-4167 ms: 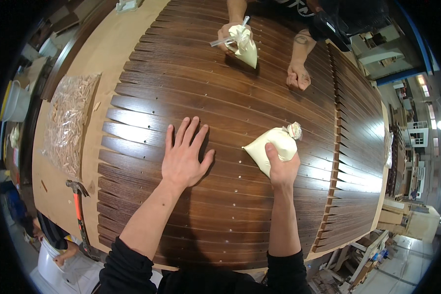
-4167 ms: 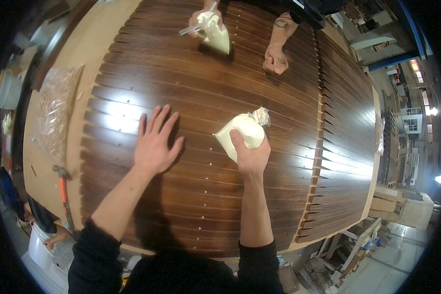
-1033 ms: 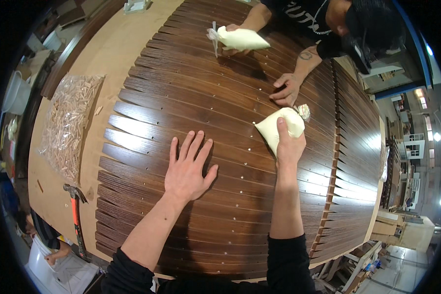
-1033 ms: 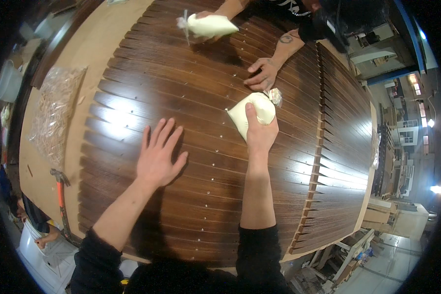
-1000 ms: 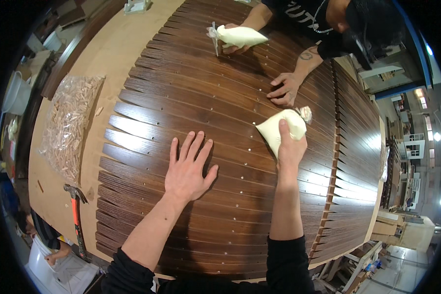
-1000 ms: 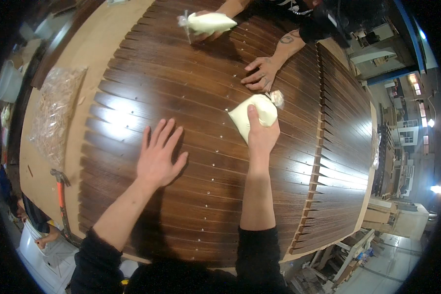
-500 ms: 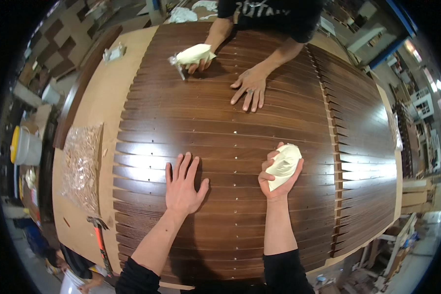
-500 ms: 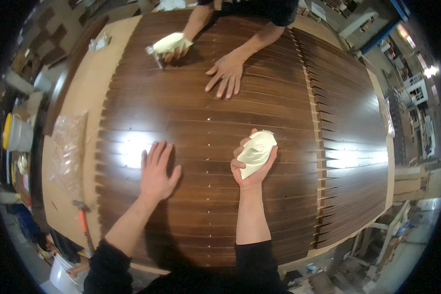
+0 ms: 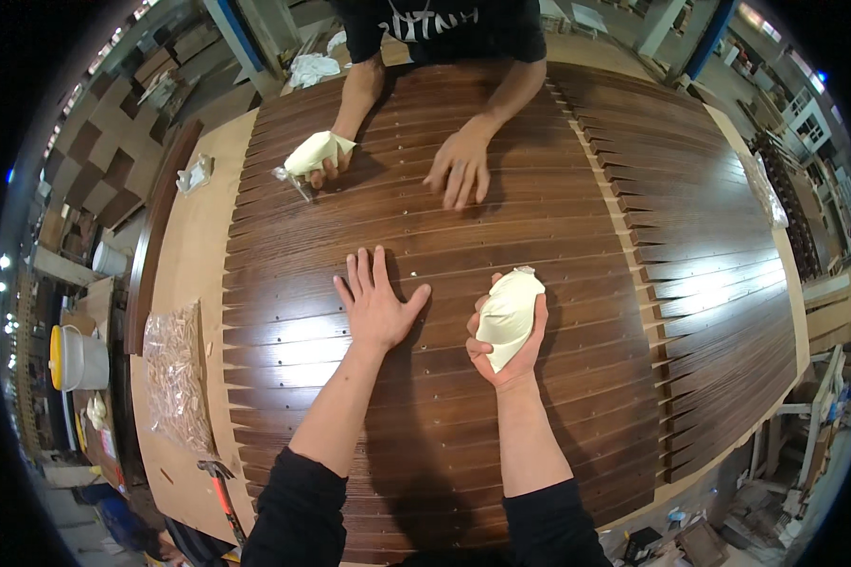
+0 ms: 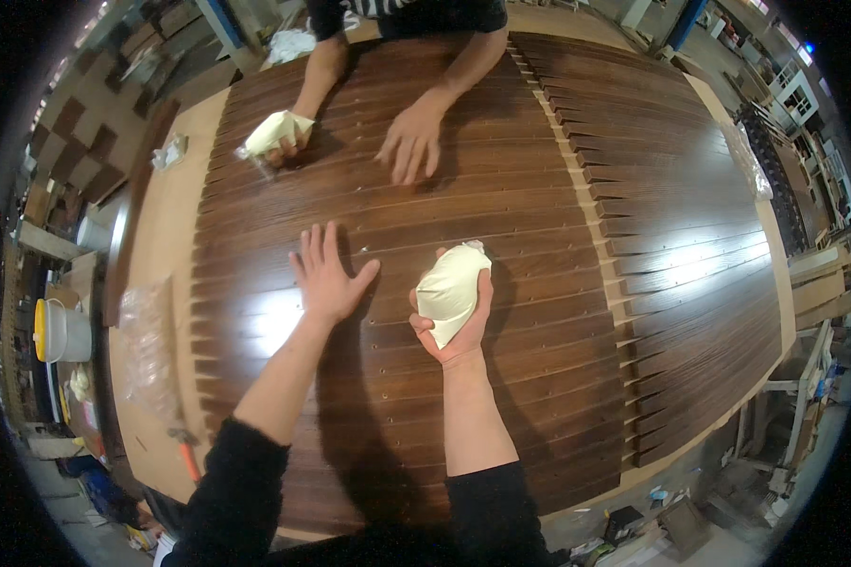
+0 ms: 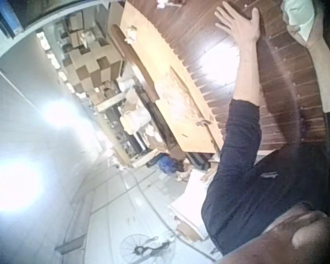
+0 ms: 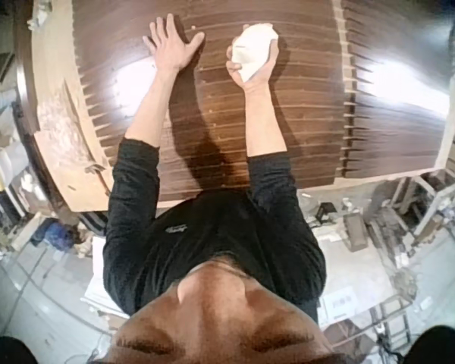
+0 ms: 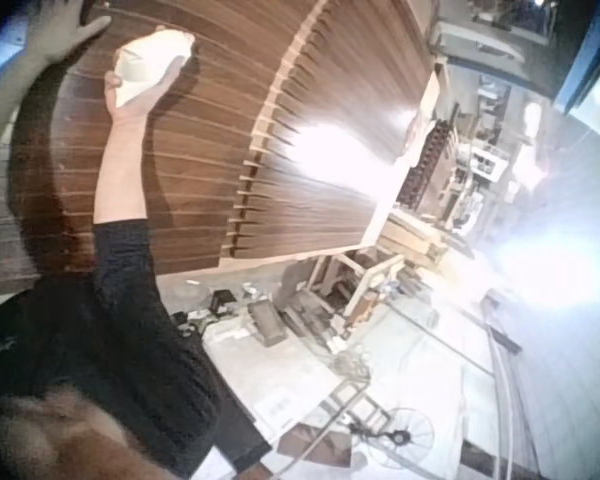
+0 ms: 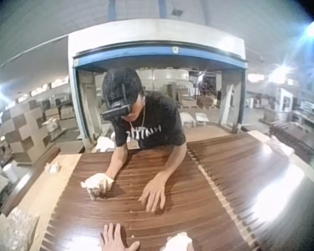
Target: Two people apply glue from plastic bags into holes on wooden slats and then press wooden dowels into the holes by hand.
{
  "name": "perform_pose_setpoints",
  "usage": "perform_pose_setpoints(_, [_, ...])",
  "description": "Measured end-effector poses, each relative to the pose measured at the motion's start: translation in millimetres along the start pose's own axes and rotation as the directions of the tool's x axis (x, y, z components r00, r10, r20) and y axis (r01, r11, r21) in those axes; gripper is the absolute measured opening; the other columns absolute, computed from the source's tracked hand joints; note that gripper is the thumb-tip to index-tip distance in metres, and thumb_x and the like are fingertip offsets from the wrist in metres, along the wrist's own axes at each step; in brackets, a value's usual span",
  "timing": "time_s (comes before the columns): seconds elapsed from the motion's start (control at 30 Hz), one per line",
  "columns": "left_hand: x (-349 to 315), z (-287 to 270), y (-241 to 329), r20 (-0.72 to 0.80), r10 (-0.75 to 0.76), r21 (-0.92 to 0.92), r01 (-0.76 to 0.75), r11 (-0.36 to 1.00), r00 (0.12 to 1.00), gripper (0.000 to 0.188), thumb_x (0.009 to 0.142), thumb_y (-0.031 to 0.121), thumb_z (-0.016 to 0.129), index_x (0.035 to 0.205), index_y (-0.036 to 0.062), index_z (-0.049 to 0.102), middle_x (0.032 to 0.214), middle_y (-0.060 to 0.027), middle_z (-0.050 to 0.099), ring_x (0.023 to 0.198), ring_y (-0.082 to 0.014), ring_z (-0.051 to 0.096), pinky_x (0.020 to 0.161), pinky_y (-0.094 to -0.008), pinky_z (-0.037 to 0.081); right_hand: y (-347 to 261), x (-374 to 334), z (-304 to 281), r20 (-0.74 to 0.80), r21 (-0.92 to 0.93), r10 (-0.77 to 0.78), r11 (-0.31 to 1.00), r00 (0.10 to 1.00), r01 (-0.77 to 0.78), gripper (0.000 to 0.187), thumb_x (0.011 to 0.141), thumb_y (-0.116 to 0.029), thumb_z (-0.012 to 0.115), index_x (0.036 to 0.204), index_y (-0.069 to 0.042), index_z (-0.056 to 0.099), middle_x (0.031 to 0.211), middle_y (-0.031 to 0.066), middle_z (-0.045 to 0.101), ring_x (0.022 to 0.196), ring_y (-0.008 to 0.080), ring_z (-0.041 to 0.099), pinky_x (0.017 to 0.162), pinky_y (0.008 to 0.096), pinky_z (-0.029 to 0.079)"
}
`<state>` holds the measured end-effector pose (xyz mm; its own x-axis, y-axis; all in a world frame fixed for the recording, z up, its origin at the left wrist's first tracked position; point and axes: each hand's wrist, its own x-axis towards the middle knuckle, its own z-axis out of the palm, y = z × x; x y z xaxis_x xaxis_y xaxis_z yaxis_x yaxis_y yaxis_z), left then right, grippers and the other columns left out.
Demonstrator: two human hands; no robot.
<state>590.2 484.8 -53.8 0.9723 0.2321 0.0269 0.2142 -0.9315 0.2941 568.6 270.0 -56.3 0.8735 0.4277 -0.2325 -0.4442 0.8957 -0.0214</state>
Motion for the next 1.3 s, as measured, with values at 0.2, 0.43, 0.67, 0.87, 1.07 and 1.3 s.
perform_pose_setpoints(0.2, [20.7, 10.2, 11.1, -0.125, -0.141, -0.050, 0.135, 0.990, 0.982, 0.102, 0.089, 0.063, 0.067, 0.164, 0.0100, 0.021, 0.170, -0.0250, 0.019, 0.160, -0.0420, 0.007, 0.125, -0.0648, 0.003, -0.9, 2.3, 0.4, -0.009, -0.028, 0.003, 1.000, 1.000, -0.003, 0.068, 0.092, -0.073, 0.055, 0.138, -0.024, 0.058, 0.096, 0.0053, 0.072, 0.083, 0.0265, 0.066, 0.047, 0.0304, 0.043])
perform_pose_setpoints(0.43, [23.7, 1.3, 8.8, -0.113, -0.112, -0.134, 0.096, 0.986, 0.987, 0.097, 0.091, 0.048, 0.068, 0.164, 0.0052, 0.020, 0.169, -0.0308, 0.013, 0.158, -0.0480, 0.004, 0.124, -0.0674, 0.001, -2.6, 4.6, 3.8, 0.000, -0.019, 0.001, 1.000, 1.000, -0.001, 0.067, 0.093, -0.073, 0.055, 0.137, -0.023, 0.059, 0.094, 0.0041, 0.072, 0.082, 0.0259, 0.066, 0.047, 0.0303, 0.043])
perform_pose_setpoints(0.67, [-30.8, -1.1, -31.3, -0.325, -0.131, -0.637, -0.114, 0.762, 0.937, 0.077, 0.095, 0.018, 0.067, 0.159, 0.0005, 0.027, 0.166, -0.0289, 0.016, 0.156, -0.0428, 0.017, 0.126, -0.0521, 0.021, -2.0, 3.4, 0.8, 0.035, 0.020, -0.039, 0.999, 0.999, 0.038, 0.062, 0.093, -0.071, 0.056, 0.132, -0.024, 0.062, 0.098, 0.0040, 0.071, 0.086, 0.0250, 0.069, 0.048, 0.0286, 0.045])
perform_pose_setpoints(0.87, [-215.6, -40.9, -83.9, 0.090, -0.563, -0.931, 0.271, 0.246, 0.821, 0.034, 0.111, 0.030, 0.049, 0.107, -0.0016, 0.061, 0.099, -0.0082, 0.066, 0.086, -0.0191, 0.066, 0.083, -0.0337, 0.056, -1.4, -16.4, 2.8, 0.166, 0.132, -0.047, 0.991, 0.985, 0.025, 0.062, 0.087, -0.072, 0.064, 0.128, -0.025, 0.062, 0.096, 0.0026, 0.067, 0.081, 0.0197, 0.069, 0.046, 0.0241, 0.042])
perform_pose_setpoints(1.07, [-377.1, -84.7, -174.4, -0.114, -0.797, -0.913, 0.254, 0.320, 0.593, 0.048, 0.113, 0.041, 0.046, 0.079, 0.0065, 0.052, 0.063, -0.0024, 0.053, 0.056, -0.0153, 0.058, 0.054, -0.0294, 0.048, -1.9, -133.0, -7.7, 0.350, 0.138, -0.045, 0.990, 0.936, -0.004, 0.067, 0.085, -0.077, 0.064, 0.129, -0.026, 0.061, 0.102, 0.0012, 0.066, 0.093, 0.0273, 0.073, 0.066, 0.0417, 0.054])
perform_pose_setpoints(1.3, [-381.6, -103.3, -155.0, -0.250, -0.714, -0.881, 0.151, 0.448, 0.654, 0.034, 0.108, 0.020, 0.052, 0.130, -0.0045, 0.060, 0.122, -0.0197, 0.068, 0.087, -0.0252, 0.072, 0.082, -0.0370, 0.056, 11.3, -284.5, 13.7, 0.033, -0.062, -0.352, 0.933, 0.935, 0.353, 0.065, 0.089, -0.071, 0.063, 0.141, -0.032, 0.061, 0.141, 0.0047, 0.061, 0.128, 0.0332, 0.061, 0.078, 0.0498, 0.058])
